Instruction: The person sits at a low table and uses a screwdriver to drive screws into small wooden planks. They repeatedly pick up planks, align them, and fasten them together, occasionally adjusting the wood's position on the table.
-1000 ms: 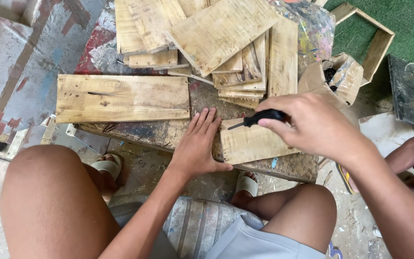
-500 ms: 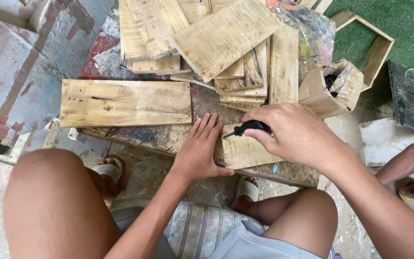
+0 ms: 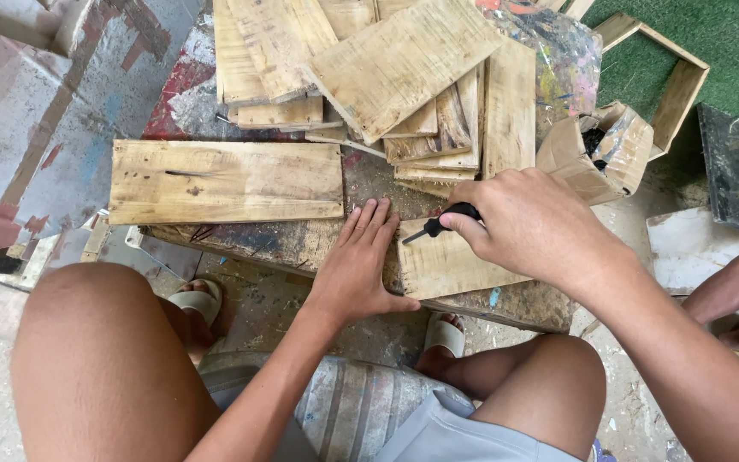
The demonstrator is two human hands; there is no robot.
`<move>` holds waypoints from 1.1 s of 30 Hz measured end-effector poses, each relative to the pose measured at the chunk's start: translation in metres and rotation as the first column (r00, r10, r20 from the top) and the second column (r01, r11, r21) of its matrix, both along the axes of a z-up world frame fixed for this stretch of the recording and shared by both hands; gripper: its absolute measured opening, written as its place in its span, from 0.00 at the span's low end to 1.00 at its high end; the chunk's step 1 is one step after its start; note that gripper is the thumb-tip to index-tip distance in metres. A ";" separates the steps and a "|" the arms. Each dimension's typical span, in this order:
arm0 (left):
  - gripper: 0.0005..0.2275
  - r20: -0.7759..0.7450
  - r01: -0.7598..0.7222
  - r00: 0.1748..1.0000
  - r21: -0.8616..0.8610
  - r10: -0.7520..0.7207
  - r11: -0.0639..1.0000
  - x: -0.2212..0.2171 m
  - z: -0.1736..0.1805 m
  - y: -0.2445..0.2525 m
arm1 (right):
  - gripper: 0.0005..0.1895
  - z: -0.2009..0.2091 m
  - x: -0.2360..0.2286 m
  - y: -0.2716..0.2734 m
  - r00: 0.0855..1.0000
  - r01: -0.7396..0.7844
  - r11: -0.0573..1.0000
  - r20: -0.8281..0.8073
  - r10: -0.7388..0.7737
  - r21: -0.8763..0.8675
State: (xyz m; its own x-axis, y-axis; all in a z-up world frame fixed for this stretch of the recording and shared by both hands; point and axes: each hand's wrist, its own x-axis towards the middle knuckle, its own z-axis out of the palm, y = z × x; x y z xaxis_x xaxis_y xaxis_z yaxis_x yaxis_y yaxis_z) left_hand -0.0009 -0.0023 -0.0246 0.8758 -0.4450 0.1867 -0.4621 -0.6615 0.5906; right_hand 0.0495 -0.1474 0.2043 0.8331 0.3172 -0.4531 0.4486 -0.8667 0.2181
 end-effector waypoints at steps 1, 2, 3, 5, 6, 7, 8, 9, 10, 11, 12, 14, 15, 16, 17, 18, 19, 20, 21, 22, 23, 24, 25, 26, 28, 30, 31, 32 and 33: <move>0.61 -0.001 0.000 1.000 0.000 0.000 1.000 0.000 -0.001 0.000 | 0.19 -0.001 0.001 0.000 1.000 0.000 1.000 -0.001 0.000 0.000; 0.61 0.010 0.001 1.000 -0.006 -0.001 1.000 0.000 -0.001 0.000 | 0.19 -0.002 0.003 0.000 1.000 -0.004 1.000 -0.007 0.004 0.015; 0.61 0.021 0.001 1.000 -0.012 -0.001 1.000 0.000 -0.002 0.000 | 0.18 -0.003 0.004 0.000 1.000 -0.008 1.000 -0.013 0.009 0.030; 0.61 0.021 0.000 1.000 -0.012 0.000 1.000 0.000 -0.003 0.000 | 0.16 -0.003 0.003 0.004 0.998 -0.037 0.998 -0.049 0.039 0.056; 0.61 0.022 0.000 1.000 -0.010 0.000 1.000 0.000 -0.003 0.000 | 0.14 -0.003 0.002 0.006 0.994 -0.064 0.994 -0.082 0.071 0.085; 0.61 0.023 0.001 1.000 -0.010 -0.001 1.000 0.000 -0.003 0.000 | 0.14 -0.006 0.002 0.003 0.994 -0.062 0.994 -0.082 0.069 0.085; 0.61 0.018 0.000 1.000 -0.010 0.000 1.000 -0.001 -0.003 0.000 | 0.12 -0.009 0.002 0.000 0.979 -0.178 0.969 -0.072 0.193 0.173; 0.61 0.015 -0.001 1.000 -0.011 0.001 1.000 0.000 -0.003 -0.001 | 0.10 -0.012 0.002 -0.003 0.949 -0.289 0.922 -0.050 0.311 0.257; 0.61 0.016 0.001 1.000 -0.011 -0.001 1.000 0.000 -0.002 -0.001 | 0.10 -0.012 0.003 -0.005 0.950 -0.287 0.923 -0.048 0.309 0.257; 0.61 0.015 -0.001 1.000 -0.010 0.001 1.000 0.000 -0.002 -0.001 | 0.10 -0.012 0.004 -0.007 0.929 -0.342 0.892 -0.038 0.369 0.297; 0.62 0.014 -0.003 1.000 -0.009 0.003 1.000 0.000 -0.002 -0.001 | 0.14 -0.011 0.004 -0.009 0.904 -0.394 0.855 -0.025 0.427 0.336; 0.61 0.018 -0.002 1.000 -0.012 0.002 1.000 0.000 -0.003 -0.001 | 0.15 -0.005 0.004 -0.008 0.919 -0.358 0.880 -0.049 0.392 0.313; 0.61 0.021 -0.001 1.000 -0.015 0.001 1.000 0.000 -0.004 -0.001 | 0.16 -0.003 0.003 -0.007 0.932 -0.321 0.902 -0.073 0.355 0.289; 0.61 0.020 -0.002 1.000 -0.014 0.002 1.000 -0.001 -0.006 -0.001 | 0.16 -0.005 0.002 -0.011 0.932 -0.322 0.902 -0.073 0.356 0.289; 0.61 0.030 -0.005 1.000 -0.023 0.006 1.000 0.000 -0.008 -0.002 | 0.13 -0.006 0.001 -0.016 0.951 -0.277 0.912 -0.051 0.306 0.303; 0.62 0.039 -0.009 0.999 -0.032 0.010 0.999 0.001 -0.010 -0.002 | 0.12 -0.008 0.000 -0.021 0.967 -0.232 0.920 -0.029 0.254 0.317; 0.62 0.040 -0.009 0.999 -0.031 0.010 0.999 0.001 -0.007 -0.001 | 0.12 -0.007 -0.001 -0.030 0.967 -0.232 0.919 -0.028 0.254 0.318; 0.61 0.016 0.004 1.000 -0.009 -0.004 1.000 0.001 -0.004 -0.001 | 0.13 -0.007 -0.003 -0.038 0.984 -0.179 0.933 0.046 0.173 0.311; 0.61 -0.014 0.011 1.000 0.013 -0.011 1.000 -0.001 -0.001 0.000 | 0.15 -0.007 -0.004 -0.046 0.989 -0.129 0.942 0.116 0.097 0.311; 0.61 -0.018 0.004 1.000 0.014 -0.004 1.000 -0.001 0.000 0.001 | 0.15 -0.009 -0.007 -0.055 0.988 -0.134 0.940 0.112 0.103 0.313; 0.61 -0.028 0.011 1.000 0.009 -0.010 1.000 0.000 0.002 0.002 | 0.15 -0.011 -0.011 -0.065 0.981 -0.132 0.911 0.181 0.064 0.390; 0.61 -0.038 0.017 0.999 0.004 -0.017 1.000 0.000 0.004 0.001 | 0.15 -0.014 -0.015 -0.075 0.969 -0.135 0.875 0.246 0.019 0.464; 0.61 -0.035 0.023 0.999 0.001 -0.022 1.000 0.001 0.004 0.001 | 0.15 -0.019 -0.023 -0.080 0.968 -0.132 0.877 0.249 0.014 0.461; 0.61 -0.037 0.022 0.999 -0.005 -0.022 1.000 0.001 0.005 0.001 | 0.15 -0.025 -0.030 -0.085 0.968 -0.079 0.818 0.242 -0.075 0.570; 0.61 -0.039 0.022 0.999 -0.011 -0.022 1.000 -0.002 0.019 0.002 | 0.15 -0.041 -0.053 -0.088 0.961 -0.030 0.742 0.223 -0.162 0.669; 0.56 -0.244 -0.002 0.969 0.081 0.022 0.997 -0.002 0.045 0.005 | 0.17 -0.062 -0.080 -0.083 0.903 0.066 0.476 0.150 -0.402 0.877; 0.56 -0.244 -0.001 0.970 0.082 0.021 0.997 -0.001 0.033 0.004 | 0.17 -0.076 -0.097 -0.078 0.903 0.066 0.475 0.150 -0.402 0.877; 0.59 -0.164 0.013 0.986 0.039 -0.006 0.999 -0.001 0.022 0.003 | 0.15 -0.090 -0.114 -0.073 0.882 0.059 0.421 0.150 -0.447 0.905; 0.61 -0.081 0.039 0.996 -0.002 -0.039 0.999 0.000 0.010 0.002 | 0.15 -0.104 -0.132 -0.068 0.855 0.052 0.366 0.148 -0.498 0.929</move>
State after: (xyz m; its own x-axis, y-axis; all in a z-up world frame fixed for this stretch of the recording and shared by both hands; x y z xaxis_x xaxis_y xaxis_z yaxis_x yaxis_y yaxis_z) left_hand -0.0005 -0.0007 -0.0146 0.8702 -0.4789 0.1158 -0.4378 -0.6436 0.6277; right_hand -0.0824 -0.2152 0.1005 0.9626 0.0577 0.2646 0.2256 -0.7117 -0.6653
